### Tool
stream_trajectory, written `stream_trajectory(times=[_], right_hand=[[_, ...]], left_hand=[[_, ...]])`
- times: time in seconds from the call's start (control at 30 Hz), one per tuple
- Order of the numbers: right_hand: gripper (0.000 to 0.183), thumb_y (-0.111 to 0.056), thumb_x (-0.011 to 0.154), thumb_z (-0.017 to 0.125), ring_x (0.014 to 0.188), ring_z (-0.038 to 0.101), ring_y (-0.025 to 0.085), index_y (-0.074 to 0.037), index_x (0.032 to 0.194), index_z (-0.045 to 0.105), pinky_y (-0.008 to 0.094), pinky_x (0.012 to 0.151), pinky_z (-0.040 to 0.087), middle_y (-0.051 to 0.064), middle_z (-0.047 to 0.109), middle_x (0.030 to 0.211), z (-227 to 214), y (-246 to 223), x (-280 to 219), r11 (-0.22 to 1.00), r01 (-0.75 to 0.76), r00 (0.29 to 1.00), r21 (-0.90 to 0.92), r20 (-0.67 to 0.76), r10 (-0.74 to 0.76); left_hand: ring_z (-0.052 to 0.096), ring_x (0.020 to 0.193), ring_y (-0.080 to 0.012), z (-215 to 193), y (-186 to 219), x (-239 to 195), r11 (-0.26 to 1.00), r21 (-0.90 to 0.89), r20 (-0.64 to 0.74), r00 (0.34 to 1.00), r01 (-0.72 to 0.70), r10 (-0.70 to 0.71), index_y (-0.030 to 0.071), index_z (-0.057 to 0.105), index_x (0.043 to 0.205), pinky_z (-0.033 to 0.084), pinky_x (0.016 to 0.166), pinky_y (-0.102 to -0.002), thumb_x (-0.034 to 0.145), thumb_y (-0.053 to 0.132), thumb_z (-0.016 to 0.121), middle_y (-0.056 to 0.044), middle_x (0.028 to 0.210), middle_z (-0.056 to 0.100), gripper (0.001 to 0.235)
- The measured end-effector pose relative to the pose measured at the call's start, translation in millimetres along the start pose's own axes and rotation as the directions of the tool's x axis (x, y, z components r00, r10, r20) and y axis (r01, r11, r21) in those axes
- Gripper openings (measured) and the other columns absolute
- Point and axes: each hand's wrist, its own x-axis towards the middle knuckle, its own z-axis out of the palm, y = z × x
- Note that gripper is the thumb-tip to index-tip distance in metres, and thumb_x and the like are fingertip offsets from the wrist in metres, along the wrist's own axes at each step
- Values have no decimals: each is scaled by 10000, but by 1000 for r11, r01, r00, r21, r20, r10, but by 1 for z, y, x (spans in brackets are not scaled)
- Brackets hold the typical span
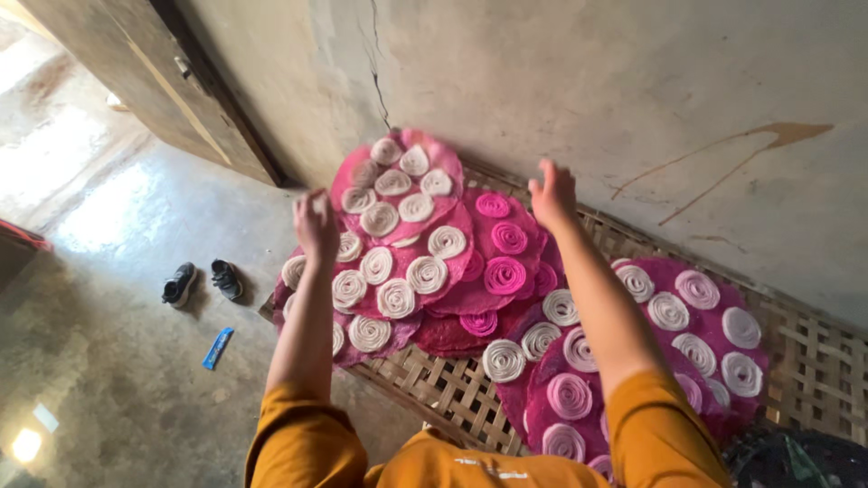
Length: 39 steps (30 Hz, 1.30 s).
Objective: The person arranges white rolled items on pink circular mats placed on woven trays. They pick up the rolls, place them in a pattern, and adjust the mats and trays to organize the items.
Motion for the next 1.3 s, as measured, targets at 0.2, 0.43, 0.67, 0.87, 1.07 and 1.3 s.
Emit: stream_trajectory(times=[0.2,0.43,0.67,0.87,1.07,1.3], right_hand=[[341,-116,904,732,1073,645,332,-81,1234,656,416,916,536,161,620,1205,-85,36,-134,944,-194,958,267,259,123],[287,-121,1045,612,1079,656,191,11,1299,621,310,933,516,116,689,1205,-258,95,-289,810,-472,880,348,240,409],[317,-148,1006,607,1067,670,138,7,1283,615,279,931,531,85,692,1192,-262,67,-362,575,-593,805,564,424,415],[232,-115,1000,637,1000,682,152,-9,1203,672,291,898,543,74,722,1078,-177,-99,-363,682,-529,756,506,646,106],[224,-79,948,655,977,705,166,-12,1160,677,303,879,553,90,719,1096,-72,-262,-327,711,-379,723,592,669,-173],[232,-74,929,681,928,708,163,-14,1152,696,304,791,570,107,725,1037,28,-352,-267,798,-332,625,504,751,-214]], left_hand=[[684,811,-186,17,44,-121,964,-264,217,976,40,19,110,667,1219,554,669,-335,988,148,607,-105,1140,642,241],[648,928,-201,50,139,-253,911,-412,393,904,10,167,72,675,1235,557,778,-336,922,31,657,-129,1147,632,317],[663,919,-144,7,172,-364,832,-500,485,874,242,37,57,654,1245,576,782,-293,924,-26,603,-78,1213,568,336],[662,878,-143,-99,101,-371,861,-407,485,871,305,-79,55,661,1232,547,739,-256,956,-22,596,-71,1183,573,294],[681,921,-154,-215,-5,-344,820,-403,504,847,406,-172,45,662,1232,545,778,-274,975,21,562,-77,1179,592,277],[680,940,-126,-342,-92,-309,755,-377,349,838,536,-420,32,650,1255,543,825,-270,996,66,561,-61,1171,669,276]])
